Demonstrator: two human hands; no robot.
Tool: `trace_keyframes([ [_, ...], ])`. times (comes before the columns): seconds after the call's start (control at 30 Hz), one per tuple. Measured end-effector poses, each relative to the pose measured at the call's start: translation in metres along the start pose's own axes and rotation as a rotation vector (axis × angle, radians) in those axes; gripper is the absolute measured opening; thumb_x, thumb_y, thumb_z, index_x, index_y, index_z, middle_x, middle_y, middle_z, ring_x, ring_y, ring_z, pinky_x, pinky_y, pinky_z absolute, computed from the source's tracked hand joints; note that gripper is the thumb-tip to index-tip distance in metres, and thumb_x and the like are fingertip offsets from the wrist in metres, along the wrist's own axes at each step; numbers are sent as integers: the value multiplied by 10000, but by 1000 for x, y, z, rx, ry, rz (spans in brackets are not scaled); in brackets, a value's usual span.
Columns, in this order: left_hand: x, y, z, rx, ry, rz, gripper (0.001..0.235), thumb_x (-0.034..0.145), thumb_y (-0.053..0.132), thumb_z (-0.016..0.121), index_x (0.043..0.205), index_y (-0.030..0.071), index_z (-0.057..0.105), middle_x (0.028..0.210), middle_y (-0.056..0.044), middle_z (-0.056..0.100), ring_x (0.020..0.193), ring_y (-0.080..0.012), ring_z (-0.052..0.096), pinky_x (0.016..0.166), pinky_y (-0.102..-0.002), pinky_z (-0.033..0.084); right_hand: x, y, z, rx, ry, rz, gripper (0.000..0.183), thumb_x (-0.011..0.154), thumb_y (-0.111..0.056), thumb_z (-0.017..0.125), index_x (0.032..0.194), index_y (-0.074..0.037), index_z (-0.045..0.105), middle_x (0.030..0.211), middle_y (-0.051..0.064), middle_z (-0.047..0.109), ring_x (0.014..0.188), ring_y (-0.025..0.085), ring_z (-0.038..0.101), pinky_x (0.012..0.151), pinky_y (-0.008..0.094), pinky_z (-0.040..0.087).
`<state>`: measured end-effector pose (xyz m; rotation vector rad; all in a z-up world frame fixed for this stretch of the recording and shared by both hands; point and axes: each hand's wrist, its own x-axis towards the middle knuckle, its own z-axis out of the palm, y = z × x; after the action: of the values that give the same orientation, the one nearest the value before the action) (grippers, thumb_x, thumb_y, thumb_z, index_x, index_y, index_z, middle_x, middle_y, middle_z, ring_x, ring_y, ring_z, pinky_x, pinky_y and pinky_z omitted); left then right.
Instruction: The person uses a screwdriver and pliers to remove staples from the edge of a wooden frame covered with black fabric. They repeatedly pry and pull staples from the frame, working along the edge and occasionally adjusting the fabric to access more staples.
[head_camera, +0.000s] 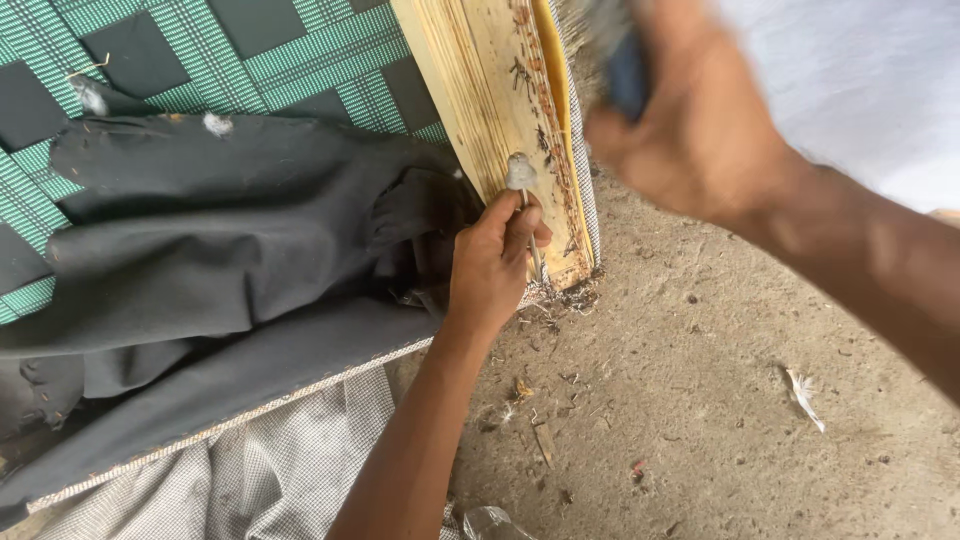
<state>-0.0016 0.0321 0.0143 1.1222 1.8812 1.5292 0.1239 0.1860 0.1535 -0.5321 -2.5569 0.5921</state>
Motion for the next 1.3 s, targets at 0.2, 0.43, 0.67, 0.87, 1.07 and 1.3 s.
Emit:
trace_keyframes([
  [0.2,0,1,-2,63,-4,-24,234,1072,266,552,1068,50,642,851,-66,790,739,-161,700,669,-307,548,20,-20,-17,-157,-437,267,399,974,-31,607,1358,-102,528,812,150,563,586,269,623,512,403,583],
  [0.43,6,3,-2,102,-37,-72,252,1045,287,518,1102,81,652,928,-43,804,873,-150,785,727,-310,575,29,-34,-17,-105,-592,16,703,891,-60,629,1553,-237,471,1100,18,522,715,159,642,501,352,586],
  [0.67,8,-1,-2,82,-40,-71,287,1056,321,515,1078,73,659,934,-52,807,897,-164,787,761,-343,601,33,-52,-24,-113,-260,-9,453,1020,-82,569,1464,-78,481,944,191,621,666,206,681,549,321,570],
  [0.87,7,1,-3,62,-18,-18,274,1063,319,530,1108,83,664,905,-61,808,874,-159,780,760,-335,588,37,-23,-8,-188,-458,-41,695,932,0,620,1580,-191,457,1358,220,582,1046,312,612,780,356,556],
  [1.07,-6,-3,2,142,-48,-115,289,1063,317,493,1129,98,669,922,-46,809,654,-148,711,582,-313,551,31,6,1,-7,-436,-53,957,800,84,632,1623,-273,301,1460,128,482,1033,290,625,603,319,635],
  [1.3,-93,-19,14,-664,-381,425,187,1103,61,483,1152,28,660,969,-76,584,746,-151,665,635,-322,618,-38,22,7,244,-215,345,903,877,8,632,1657,-161,210,1044,105,576,742,217,581,580,344,551],
])
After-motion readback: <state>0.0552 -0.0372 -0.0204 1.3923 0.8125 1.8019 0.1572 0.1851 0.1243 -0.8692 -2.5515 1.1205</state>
